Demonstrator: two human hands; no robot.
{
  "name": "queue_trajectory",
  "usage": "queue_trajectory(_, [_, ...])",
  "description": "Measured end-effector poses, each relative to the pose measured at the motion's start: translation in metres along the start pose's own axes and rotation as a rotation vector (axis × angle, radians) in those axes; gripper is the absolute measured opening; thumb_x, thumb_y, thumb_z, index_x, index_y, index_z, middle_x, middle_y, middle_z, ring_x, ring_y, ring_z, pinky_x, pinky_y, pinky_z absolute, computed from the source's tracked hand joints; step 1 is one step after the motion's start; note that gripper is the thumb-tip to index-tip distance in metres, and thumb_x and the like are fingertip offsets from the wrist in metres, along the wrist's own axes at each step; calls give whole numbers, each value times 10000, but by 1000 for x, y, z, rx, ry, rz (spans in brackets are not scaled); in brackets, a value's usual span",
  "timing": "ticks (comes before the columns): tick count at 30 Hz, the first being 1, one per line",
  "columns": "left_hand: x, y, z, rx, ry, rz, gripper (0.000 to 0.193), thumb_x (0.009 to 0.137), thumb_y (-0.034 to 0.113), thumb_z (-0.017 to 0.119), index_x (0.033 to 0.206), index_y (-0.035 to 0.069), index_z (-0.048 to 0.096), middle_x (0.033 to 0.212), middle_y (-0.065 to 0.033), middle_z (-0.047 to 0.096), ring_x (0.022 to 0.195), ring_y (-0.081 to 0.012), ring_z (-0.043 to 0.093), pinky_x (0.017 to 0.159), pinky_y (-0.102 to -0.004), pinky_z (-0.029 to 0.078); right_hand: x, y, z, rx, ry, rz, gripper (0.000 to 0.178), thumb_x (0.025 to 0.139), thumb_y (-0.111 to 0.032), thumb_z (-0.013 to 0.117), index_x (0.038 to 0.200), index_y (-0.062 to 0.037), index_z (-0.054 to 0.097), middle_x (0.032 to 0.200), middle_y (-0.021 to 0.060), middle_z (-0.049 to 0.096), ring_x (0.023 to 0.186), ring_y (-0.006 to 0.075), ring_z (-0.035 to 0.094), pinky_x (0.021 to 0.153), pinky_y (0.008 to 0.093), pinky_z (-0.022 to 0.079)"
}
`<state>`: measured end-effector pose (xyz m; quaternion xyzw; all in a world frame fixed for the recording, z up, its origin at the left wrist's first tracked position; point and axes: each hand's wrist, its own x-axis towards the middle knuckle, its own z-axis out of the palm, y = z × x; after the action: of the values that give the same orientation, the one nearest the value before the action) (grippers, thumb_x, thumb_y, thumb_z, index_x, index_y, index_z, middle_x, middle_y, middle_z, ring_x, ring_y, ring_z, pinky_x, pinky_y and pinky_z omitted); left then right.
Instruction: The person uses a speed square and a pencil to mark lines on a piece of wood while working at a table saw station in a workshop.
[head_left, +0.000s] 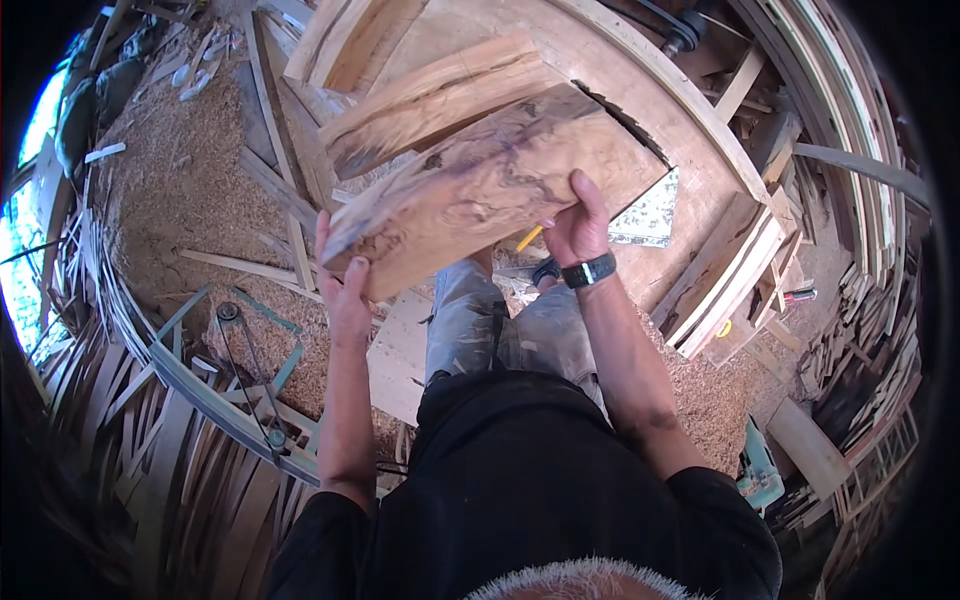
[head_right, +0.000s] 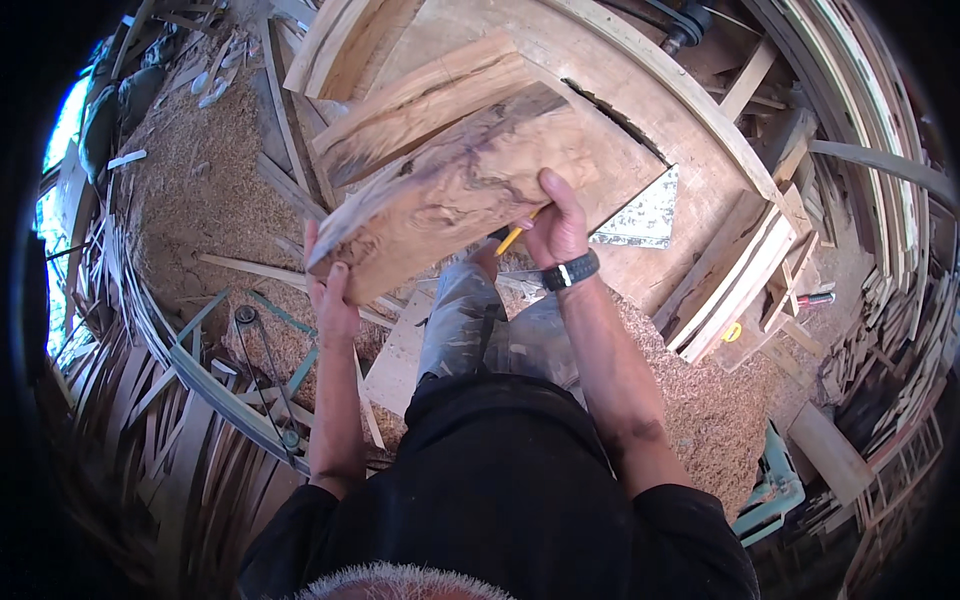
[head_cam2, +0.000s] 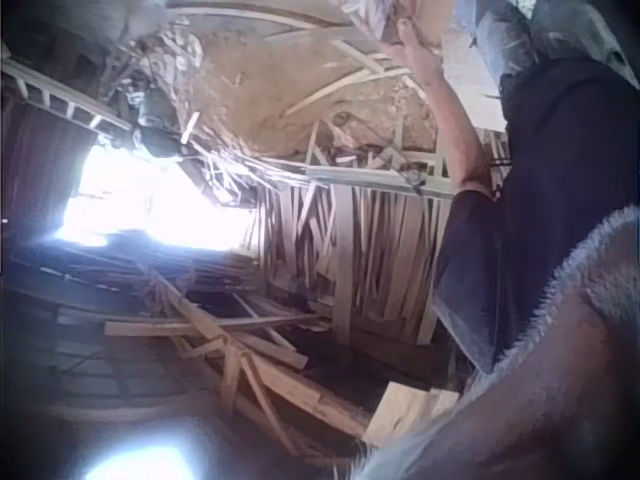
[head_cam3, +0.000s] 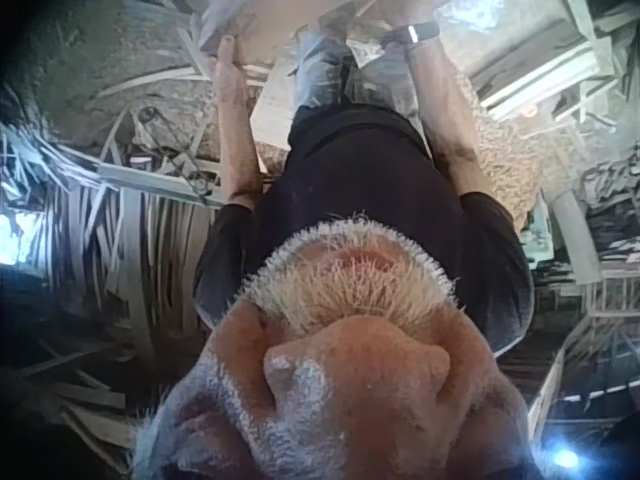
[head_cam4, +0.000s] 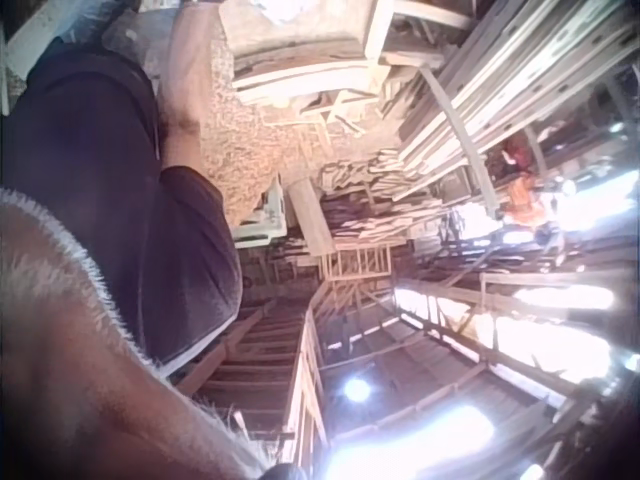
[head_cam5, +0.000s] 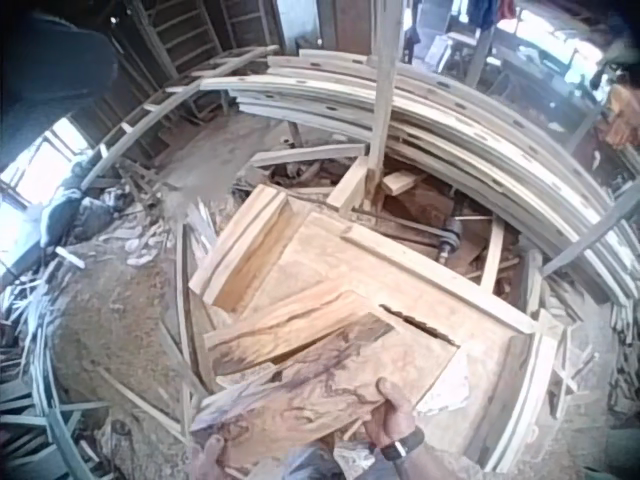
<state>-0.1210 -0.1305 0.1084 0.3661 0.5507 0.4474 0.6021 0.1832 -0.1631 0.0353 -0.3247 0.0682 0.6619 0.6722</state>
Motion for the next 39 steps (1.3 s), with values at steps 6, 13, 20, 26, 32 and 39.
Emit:
queue_trajectory(6, [3, -8, -19, -218, 21, -204, 968, 853, 303, 756, 1601, 57, 194, 1479, -147, 457, 1373, -264, 446, 1158, -395, 363, -6, 1, 15, -95, 89, 18, 349, 934, -356, 660, 1136, -73, 627, 940, 44, 687, 642, 112, 550, 503, 245, 394])
queue_trajectory(13, [9, 7, -17, -48, -177, -177, 1076, 795, 373, 798, 1612, 85, 160, 1474, -135, 462, 1375, -263, 449, 1171, -389, 343, 16, -21, 82, -155, 121, -70, 385, 939, -378, 656, 1186, -86, 608, 1021, 18, 702, 661, 86, 575, 496, 220, 396])
queue_trajectory(20, [103, 50, -2, -342, 148, -126, 683, 961, 335, 626, 1531, 81, 347, 1442, -134, 517, 1309, -264, 540, 1111, -425, 440, 122, -14, 164, -384, 79, 31, 243, 906, -369, 718, 1016, -165, 643, 850, -49, 623, 615, 64, 493, 488, 208, 320])
queue_trajectory(26, [221, 48, -41, -279, 316, 41, 499, 982, 335, 613, 1384, 49, 538, 1308, -101, 636, 1239, -246, 589, 1086, -427, 456, 248, 35, 253, -406, -104, 13, 296, 822, -398, 778, 903, -133, 675, 776, -8, 652, 651, 113, 580, 561, 316, 472])
queue_trajectory(32, [292, 55, -50, -248, 245, -32, 515, 960, 347, 587, 1385, 62, 524, 1361, -135, 589, 1259, -320, 563, 1031, -497, 481, 321, 50, 289, -681, 73, -69, 647, 718, -334, 845, 1179, 74, 647, 1144, 203, 696, 1066, 284, 664, 950, 392, 527])
queue_trajectory(39, [307, 15, -23, -322, 258, -193, 533, 974, 334, 577, 1426, 63, 494, 1480, -150, 492, 1366, -342, 465, 1130, -526, 386, 333, 24, 255, -669, 221, 26, 759, 696, -298, 871, 1271, 59, 529, 1204, 238, 639, 1079, 333, 628, 968, 423, 486])
